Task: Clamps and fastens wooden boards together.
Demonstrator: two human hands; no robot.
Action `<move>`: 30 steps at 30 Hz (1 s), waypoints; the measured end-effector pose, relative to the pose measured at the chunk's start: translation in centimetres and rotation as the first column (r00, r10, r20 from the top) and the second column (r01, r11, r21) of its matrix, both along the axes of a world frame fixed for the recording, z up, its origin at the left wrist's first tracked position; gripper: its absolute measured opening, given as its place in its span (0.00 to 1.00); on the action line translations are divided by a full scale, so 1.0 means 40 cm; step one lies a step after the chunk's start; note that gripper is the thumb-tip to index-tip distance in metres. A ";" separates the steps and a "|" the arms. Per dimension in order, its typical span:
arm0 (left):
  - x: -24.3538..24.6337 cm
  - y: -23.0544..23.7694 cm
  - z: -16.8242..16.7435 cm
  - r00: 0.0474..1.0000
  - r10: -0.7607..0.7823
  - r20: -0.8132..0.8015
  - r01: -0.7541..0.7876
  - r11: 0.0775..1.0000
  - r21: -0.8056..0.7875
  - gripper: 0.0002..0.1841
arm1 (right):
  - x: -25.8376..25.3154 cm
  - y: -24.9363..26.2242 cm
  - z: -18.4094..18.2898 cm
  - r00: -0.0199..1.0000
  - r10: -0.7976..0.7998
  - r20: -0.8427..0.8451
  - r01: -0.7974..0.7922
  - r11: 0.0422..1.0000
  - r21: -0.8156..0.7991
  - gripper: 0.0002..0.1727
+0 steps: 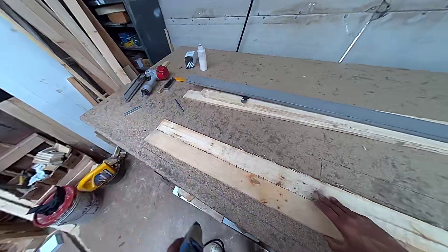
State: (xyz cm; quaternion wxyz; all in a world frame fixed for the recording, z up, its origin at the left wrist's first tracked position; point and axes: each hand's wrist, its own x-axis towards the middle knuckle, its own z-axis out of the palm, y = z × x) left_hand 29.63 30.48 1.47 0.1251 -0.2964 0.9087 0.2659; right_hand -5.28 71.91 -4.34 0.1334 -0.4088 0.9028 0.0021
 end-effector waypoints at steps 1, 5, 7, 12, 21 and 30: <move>0.007 -0.042 0.002 0.998 0.033 -0.053 -0.034 0.999 -0.028 0.36 | 0.009 -0.010 0.010 1.000 0.000 -0.010 0.000 1.000 0.001 0.55; -0.006 -0.203 0.041 0.976 0.118 -0.183 -0.144 0.980 -0.134 0.38 | -0.041 -0.085 0.100 0.996 -0.061 0.069 0.068 0.993 -0.101 0.36; -0.025 -0.288 0.049 0.966 0.151 -0.210 -0.191 0.964 -0.186 0.36 | -0.085 -0.159 0.125 0.997 -0.076 -0.020 0.071 0.984 -0.164 0.32; -0.085 -0.509 0.044 0.930 0.100 -0.354 -0.213 0.931 -0.298 0.29 | -0.338 -0.389 0.146 0.948 -0.178 -0.263 0.065 0.920 -0.387 0.25; -0.228 -0.892 -0.011 0.948 0.074 -0.311 -0.222 0.850 -0.477 0.28 | -0.899 -0.591 0.119 0.820 -0.445 -0.359 0.222 0.827 -0.517 0.35; -0.425 -1.078 -0.039 0.964 0.205 -0.168 -0.264 0.793 -0.549 0.32 | -0.843 -0.903 0.112 0.936 0.212 -0.281 -0.294 0.909 -0.294 0.46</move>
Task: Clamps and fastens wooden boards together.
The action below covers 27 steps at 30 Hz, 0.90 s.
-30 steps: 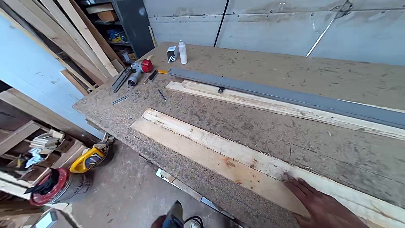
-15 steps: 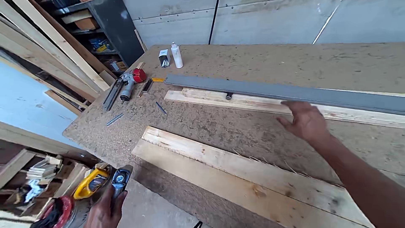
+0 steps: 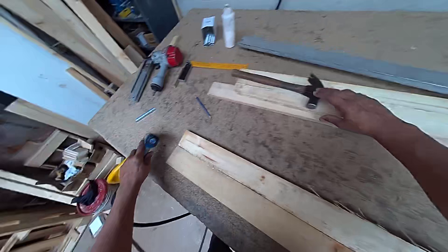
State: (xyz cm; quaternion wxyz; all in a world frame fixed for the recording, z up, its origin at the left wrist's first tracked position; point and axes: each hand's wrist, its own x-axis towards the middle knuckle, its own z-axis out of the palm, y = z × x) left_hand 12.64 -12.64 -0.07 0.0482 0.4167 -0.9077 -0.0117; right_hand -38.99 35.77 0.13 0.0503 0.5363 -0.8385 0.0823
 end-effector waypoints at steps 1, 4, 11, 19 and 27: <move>-0.022 -0.028 -0.004 1.000 0.010 0.019 -0.010 1.000 0.011 0.33 | 0.010 -0.029 -0.016 1.000 0.006 -0.001 -0.006 1.000 0.002 0.43; -0.073 -0.082 -0.003 0.997 -0.032 0.069 0.030 0.999 0.035 0.33 | 0.017 -0.073 -0.037 0.998 -0.020 -0.053 0.018 1.000 -0.023 0.26; -0.110 -0.059 -0.008 0.822 -0.528 -0.211 0.521 0.849 -0.092 0.24 | 0.103 -0.119 -0.012 0.979 -0.125 -0.159 0.124 0.992 -0.016 0.15; -0.104 0.217 -0.136 0.502 -0.742 -0.444 0.836 0.548 0.030 0.24 | 0.408 0.014 0.079 0.970 0.008 -0.242 0.003 0.999 0.048 0.11; -0.171 0.398 -0.155 0.272 -0.929 -0.251 0.957 0.235 0.169 0.56 | 0.688 0.337 0.016 0.837 -0.505 0.210 0.468 0.860 0.203 0.54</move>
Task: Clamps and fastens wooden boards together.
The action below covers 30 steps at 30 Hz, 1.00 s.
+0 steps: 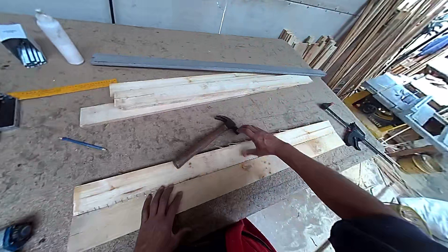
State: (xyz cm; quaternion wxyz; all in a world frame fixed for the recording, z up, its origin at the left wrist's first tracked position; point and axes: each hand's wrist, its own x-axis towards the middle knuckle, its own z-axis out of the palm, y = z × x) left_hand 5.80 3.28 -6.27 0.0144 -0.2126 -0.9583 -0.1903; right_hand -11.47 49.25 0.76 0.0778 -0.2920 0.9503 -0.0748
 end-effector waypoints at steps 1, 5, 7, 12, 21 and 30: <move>-0.010 0.009 0.007 1.000 -0.027 0.016 0.027 0.999 -0.026 0.58 | 0.037 0.036 -0.002 0.997 -0.058 0.041 0.058 0.998 0.010 0.64; -0.077 0.011 0.066 0.993 -0.095 0.068 0.101 0.990 -0.101 0.50 | 0.179 0.168 -0.012 0.978 -0.130 0.161 0.101 0.979 0.177 0.79; -0.121 0.033 0.120 0.995 -0.096 0.026 0.098 0.990 -0.105 0.43 | 0.219 0.216 -0.033 0.984 -0.108 0.139 0.079 0.977 0.197 0.76; -0.259 0.215 0.110 0.995 0.069 -0.078 -0.082 0.979 -0.187 0.41 | 0.217 0.276 -0.090 0.999 0.017 0.041 -0.020 0.995 0.095 0.68; -0.465 0.210 0.145 0.968 -0.167 -0.187 0.092 0.930 -0.356 0.26 | 0.214 0.278 -0.075 0.981 0.182 0.062 -0.189 0.972 0.141 0.52; -0.243 0.117 0.321 0.978 -0.088 0.189 0.103 0.992 -0.070 0.49 | 0.258 0.316 0.023 0.898 0.333 -0.287 -0.356 0.934 -0.033 0.19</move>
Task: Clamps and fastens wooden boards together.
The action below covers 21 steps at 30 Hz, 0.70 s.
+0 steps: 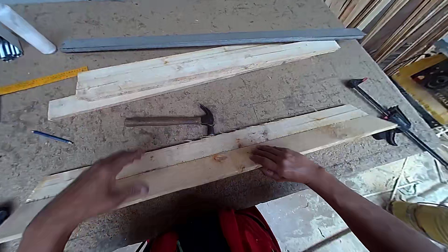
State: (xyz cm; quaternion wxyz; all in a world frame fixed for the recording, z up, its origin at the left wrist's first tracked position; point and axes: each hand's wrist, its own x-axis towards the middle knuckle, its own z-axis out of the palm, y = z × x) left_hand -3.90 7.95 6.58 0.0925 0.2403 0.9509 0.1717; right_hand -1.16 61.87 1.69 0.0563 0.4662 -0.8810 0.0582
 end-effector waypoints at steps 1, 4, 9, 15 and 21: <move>0.055 -0.021 -0.001 0.999 -0.037 0.018 0.037 0.999 0.005 0.51 | -0.007 0.001 0.021 1.000 -0.024 0.002 0.024 0.998 -0.057 0.19; 0.141 -0.075 0.000 0.978 -0.039 -0.204 0.013 0.992 -0.128 0.44 | -0.046 -0.010 0.078 0.996 -0.084 0.014 0.085 0.973 -0.216 0.19; 0.103 -0.122 -0.010 0.945 0.075 -0.319 -0.100 0.993 -0.061 0.31 | -0.119 -0.033 0.093 0.991 -0.107 0.083 0.122 0.971 -0.204 0.24; -0.026 -0.099 -0.116 0.964 0.121 -0.236 -0.124 0.992 0.001 0.27 | -0.265 -0.067 -0.011 0.965 -0.189 0.183 0.196 0.981 -0.017 0.28; 0.150 -0.352 -0.102 0.753 0.601 -0.268 -0.586 0.798 0.142 0.37 | -0.349 -0.134 -0.126 0.886 -0.345 0.309 0.379 0.924 -0.055 0.28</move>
